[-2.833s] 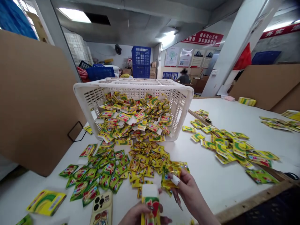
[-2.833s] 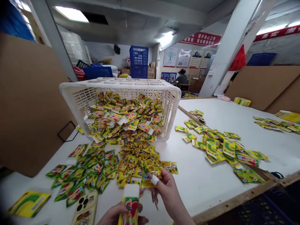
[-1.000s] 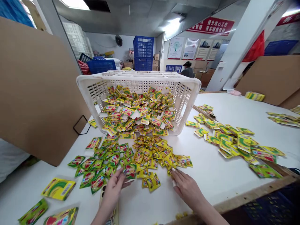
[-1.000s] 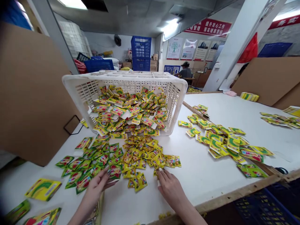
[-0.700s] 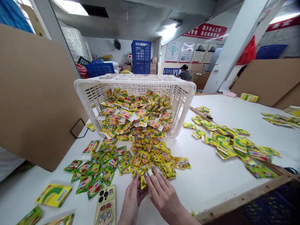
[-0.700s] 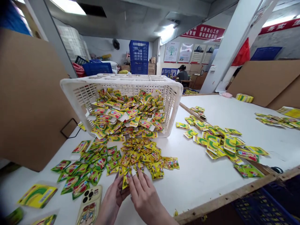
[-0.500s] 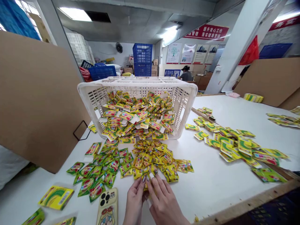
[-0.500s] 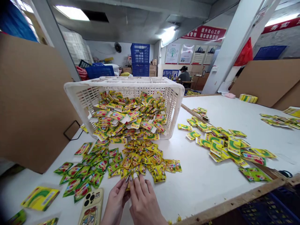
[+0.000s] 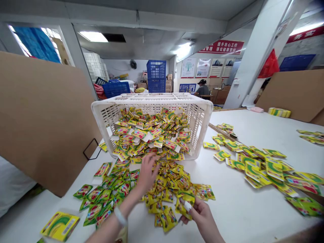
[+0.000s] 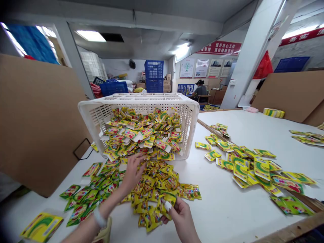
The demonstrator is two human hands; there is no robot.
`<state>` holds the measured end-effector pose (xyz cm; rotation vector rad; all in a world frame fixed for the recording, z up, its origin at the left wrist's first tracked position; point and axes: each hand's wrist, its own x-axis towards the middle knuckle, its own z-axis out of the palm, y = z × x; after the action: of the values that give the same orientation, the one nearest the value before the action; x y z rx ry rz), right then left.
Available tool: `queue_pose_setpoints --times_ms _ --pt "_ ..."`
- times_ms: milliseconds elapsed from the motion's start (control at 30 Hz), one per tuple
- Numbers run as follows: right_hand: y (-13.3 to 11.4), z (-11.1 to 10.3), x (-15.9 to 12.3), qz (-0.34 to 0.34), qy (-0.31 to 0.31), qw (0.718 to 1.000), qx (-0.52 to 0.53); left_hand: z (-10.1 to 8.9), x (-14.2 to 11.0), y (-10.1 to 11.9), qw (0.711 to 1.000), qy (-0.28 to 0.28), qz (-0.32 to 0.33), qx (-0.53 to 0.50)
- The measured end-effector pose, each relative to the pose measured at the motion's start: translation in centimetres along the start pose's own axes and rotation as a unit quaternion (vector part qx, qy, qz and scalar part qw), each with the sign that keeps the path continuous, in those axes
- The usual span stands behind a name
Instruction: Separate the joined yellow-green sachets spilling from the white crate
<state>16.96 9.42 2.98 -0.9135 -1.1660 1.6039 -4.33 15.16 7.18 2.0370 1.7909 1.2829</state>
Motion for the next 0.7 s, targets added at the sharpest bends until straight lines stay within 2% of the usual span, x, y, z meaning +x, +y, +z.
queue_pose_setpoints --times_ms 67,167,267,367,467,533,600,700 --pt "0.5 -0.7 -0.4 0.01 0.007 1.0 0.0 -2.2 5.1 -1.8 0.999 0.007 0.016 0.04" --pt "1.2 -1.5 -0.9 0.035 0.029 0.999 -0.019 -5.0 10.9 -3.6 0.997 -0.034 0.036 0.066" --pt "1.5 -2.0 -1.1 0.044 0.063 0.997 -0.032 -6.3 13.8 -4.2 0.995 -0.07 0.025 0.06" --pt "1.4 -2.4 -1.3 0.031 0.075 0.996 -0.024 -7.2 14.4 -4.1 0.998 -0.057 -0.014 0.033" --pt "0.8 -2.6 -1.3 0.026 0.063 0.998 -0.014 -8.1 13.0 -3.4 0.998 -0.034 -0.054 -0.017" --pt "0.2 -2.4 -1.4 0.041 0.058 0.997 0.004 -8.2 10.3 -2.4 0.993 -0.032 -0.088 -0.075" --pt "-0.7 -2.2 -1.5 0.052 0.059 0.996 0.037 -7.3 5.8 -1.0 0.976 -0.053 -0.135 -0.163" --pt "-2.2 -1.8 -1.7 0.065 0.047 0.993 0.081 -4.4 -3.5 1.4 0.921 -0.155 -0.202 -0.294"
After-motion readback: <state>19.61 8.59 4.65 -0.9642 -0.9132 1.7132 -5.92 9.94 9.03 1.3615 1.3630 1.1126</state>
